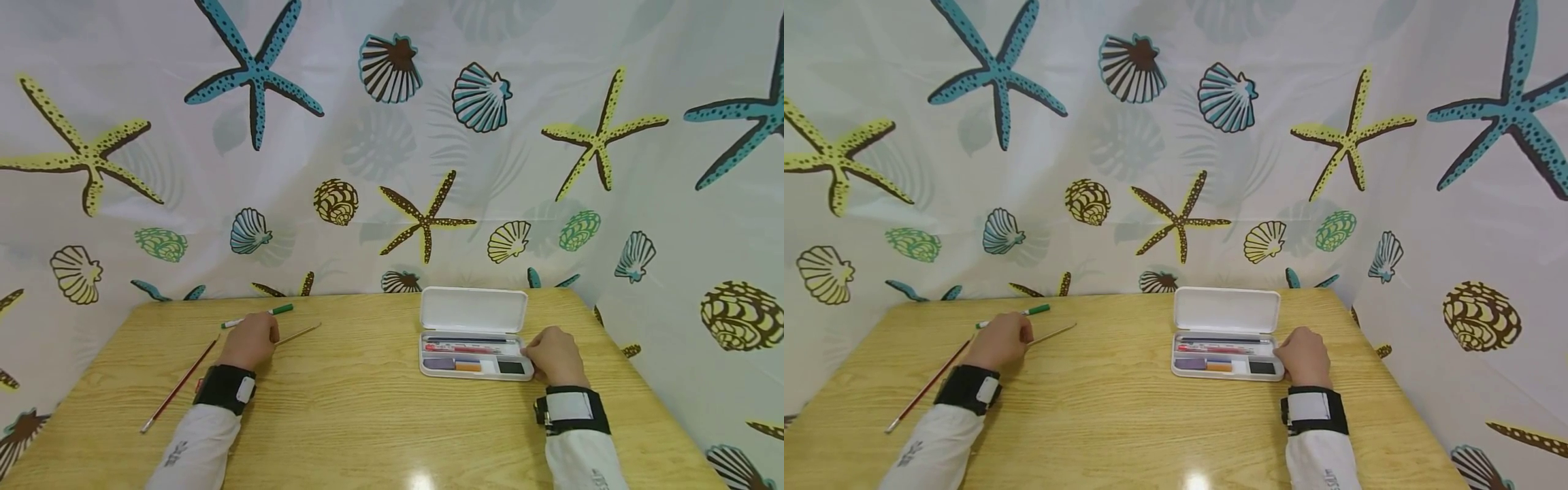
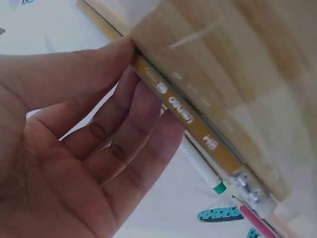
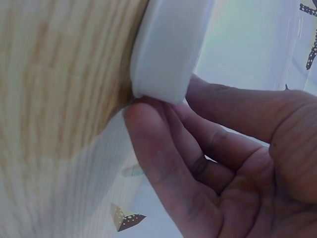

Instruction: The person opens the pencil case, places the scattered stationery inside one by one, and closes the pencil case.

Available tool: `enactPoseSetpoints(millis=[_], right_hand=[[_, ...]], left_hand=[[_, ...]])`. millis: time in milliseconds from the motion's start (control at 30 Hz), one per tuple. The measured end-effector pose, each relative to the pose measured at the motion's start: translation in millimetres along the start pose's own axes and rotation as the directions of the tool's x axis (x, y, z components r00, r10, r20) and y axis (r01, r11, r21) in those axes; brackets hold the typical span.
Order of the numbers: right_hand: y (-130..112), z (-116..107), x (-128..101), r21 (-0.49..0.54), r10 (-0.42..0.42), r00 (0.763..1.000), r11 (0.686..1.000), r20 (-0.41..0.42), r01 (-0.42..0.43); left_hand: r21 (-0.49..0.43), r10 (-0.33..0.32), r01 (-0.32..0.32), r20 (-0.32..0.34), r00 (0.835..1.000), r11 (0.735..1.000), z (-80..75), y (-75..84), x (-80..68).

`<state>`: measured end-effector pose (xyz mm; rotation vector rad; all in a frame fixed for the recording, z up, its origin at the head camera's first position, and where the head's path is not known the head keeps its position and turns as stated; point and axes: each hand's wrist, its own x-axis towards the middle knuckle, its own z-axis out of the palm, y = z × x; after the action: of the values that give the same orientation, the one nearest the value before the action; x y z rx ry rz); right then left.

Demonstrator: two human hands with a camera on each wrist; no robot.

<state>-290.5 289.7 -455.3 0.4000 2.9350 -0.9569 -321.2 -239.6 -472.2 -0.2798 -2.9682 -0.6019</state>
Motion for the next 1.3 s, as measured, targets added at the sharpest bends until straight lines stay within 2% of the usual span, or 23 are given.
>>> enactPoseSetpoints(millis=[133, 533, 900, 1033, 1167, 1300], right_hand=[[0, 0, 0, -0.001, 0.001, 1.0, 1.0, 0.0, -0.001], [1, -1, -1, -0.011, -0.016, 1.0, 1.0, -0.011, 0.016], [-1, -1, -2, -0.005, -0.022, 1.0, 1.0, -0.007, 0.022], [0, -1, -2, -0.004, -0.013, 1.0, 1.0, -0.002, 0.013], [0, -1, -2, -0.004, -0.001, 1.0, 1.0, 0.005, 0.001], [-3, -2, -3, -0.009, 0.0, 1.0, 1.0, 0.003, 0.0]], left_hand=[[0.003, 0.009, -0.009, 0.007, 1.0, 1.0, -3.7, 1.9, -1.1], [-0.014, 0.05, -0.051, -0.057, 0.997, 0.999, -15.1, 10.2, -3.6], [-0.046, 0.055, -0.058, -0.068, 0.996, 0.997, -16.9, 12.7, -3.9], [-0.071, 0.1, -0.105, -0.063, 0.993, 0.992, -18.3, 21.6, -3.4], [-0.094, 0.155, -0.162, -0.079, 0.985, 0.982, -21.4, 37.5, -4.8], [-0.074, 0.229, -0.238, -0.113, 0.967, 0.968, -22.3, 60.2, -5.3]])
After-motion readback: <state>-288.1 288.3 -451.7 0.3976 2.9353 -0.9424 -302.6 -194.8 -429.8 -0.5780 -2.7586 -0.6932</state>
